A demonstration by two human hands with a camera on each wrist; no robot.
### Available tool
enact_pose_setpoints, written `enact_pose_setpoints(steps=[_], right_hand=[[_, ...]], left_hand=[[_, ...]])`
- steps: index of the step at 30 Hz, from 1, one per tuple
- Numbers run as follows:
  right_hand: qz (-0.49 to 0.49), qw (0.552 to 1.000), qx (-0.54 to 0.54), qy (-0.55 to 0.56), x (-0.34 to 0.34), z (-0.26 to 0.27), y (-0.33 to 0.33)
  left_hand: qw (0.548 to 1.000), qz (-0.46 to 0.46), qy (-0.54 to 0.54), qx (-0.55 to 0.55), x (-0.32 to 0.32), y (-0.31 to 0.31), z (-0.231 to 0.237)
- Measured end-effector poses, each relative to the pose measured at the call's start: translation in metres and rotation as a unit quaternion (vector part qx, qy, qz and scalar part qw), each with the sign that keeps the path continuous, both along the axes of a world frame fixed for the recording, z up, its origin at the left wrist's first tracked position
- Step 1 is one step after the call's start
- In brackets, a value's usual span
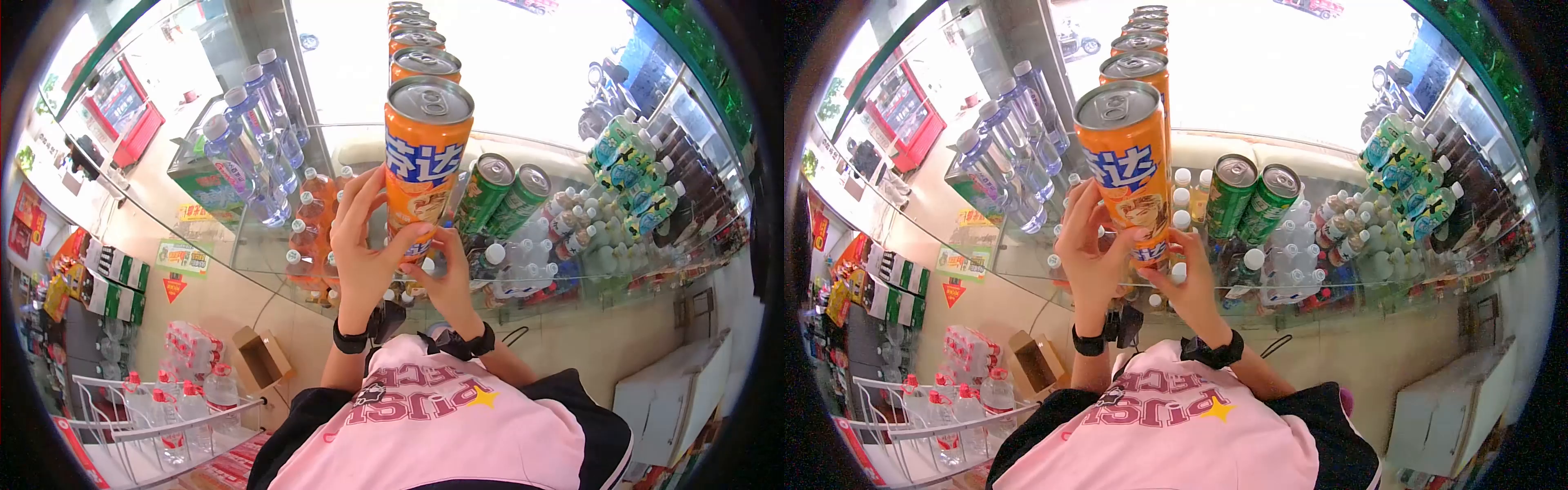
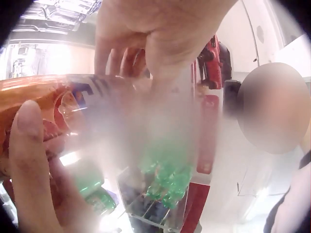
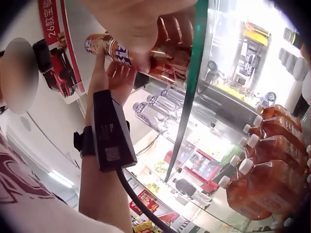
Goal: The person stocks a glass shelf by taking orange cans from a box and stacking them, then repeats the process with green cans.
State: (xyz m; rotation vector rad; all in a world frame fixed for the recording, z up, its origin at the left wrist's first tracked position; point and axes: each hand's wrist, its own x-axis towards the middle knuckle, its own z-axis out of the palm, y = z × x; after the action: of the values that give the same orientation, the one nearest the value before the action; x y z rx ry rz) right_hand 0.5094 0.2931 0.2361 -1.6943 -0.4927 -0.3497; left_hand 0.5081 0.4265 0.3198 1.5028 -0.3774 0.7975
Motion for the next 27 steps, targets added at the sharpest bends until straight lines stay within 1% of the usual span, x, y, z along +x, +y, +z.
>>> enact_pose_setpoints(steps=[1, 3, 12, 22, 24, 25, 26, 27], right_hand=[[-0.002, 1.0, 0.001, 0.0, 0.0, -0.001, 0.0], [-0.033, 0.997, -0.044, -0.045, 0.001, -0.002, -0.001], [-0.074, 0.996, -0.034, -0.038, -0.005, 0.003, 0.004], [-0.069, 0.996, -0.016, -0.049, -0.002, -0.001, 0.002], [-0.043, 0.998, -0.015, -0.036, -0.002, 0.0, 0.001], [-0.045, 0.998, -0.01, -0.039, -0.002, 0.002, 0.0], [-0.026, 0.999, -0.027, -0.024, -0.004, 0.006, -0.003], [-0.009, 0.999, -0.043, -0.009, -0.004, 0.011, -0.007]], left_hand=[[1.0, 0.009, 0.004, -0.003, 0.0, 0.0, -0.001], [1.0, 0.011, 0.005, 0.0, 0.0, 0.0, -0.001], [1.0, 0.008, 0.008, -0.025, -0.002, -0.003, -0.002], [0.999, 0.022, -0.011, -0.038, -0.001, -0.007, -0.009], [0.999, 0.026, -0.009, -0.032, -0.001, -0.005, -0.013], [0.999, 0.031, -0.004, -0.029, -0.002, -0.005, -0.013], [0.999, 0.029, -0.007, -0.024, -0.004, -0.007, -0.014], [0.997, 0.038, -0.001, -0.073, -0.006, -0.012, -0.014]])
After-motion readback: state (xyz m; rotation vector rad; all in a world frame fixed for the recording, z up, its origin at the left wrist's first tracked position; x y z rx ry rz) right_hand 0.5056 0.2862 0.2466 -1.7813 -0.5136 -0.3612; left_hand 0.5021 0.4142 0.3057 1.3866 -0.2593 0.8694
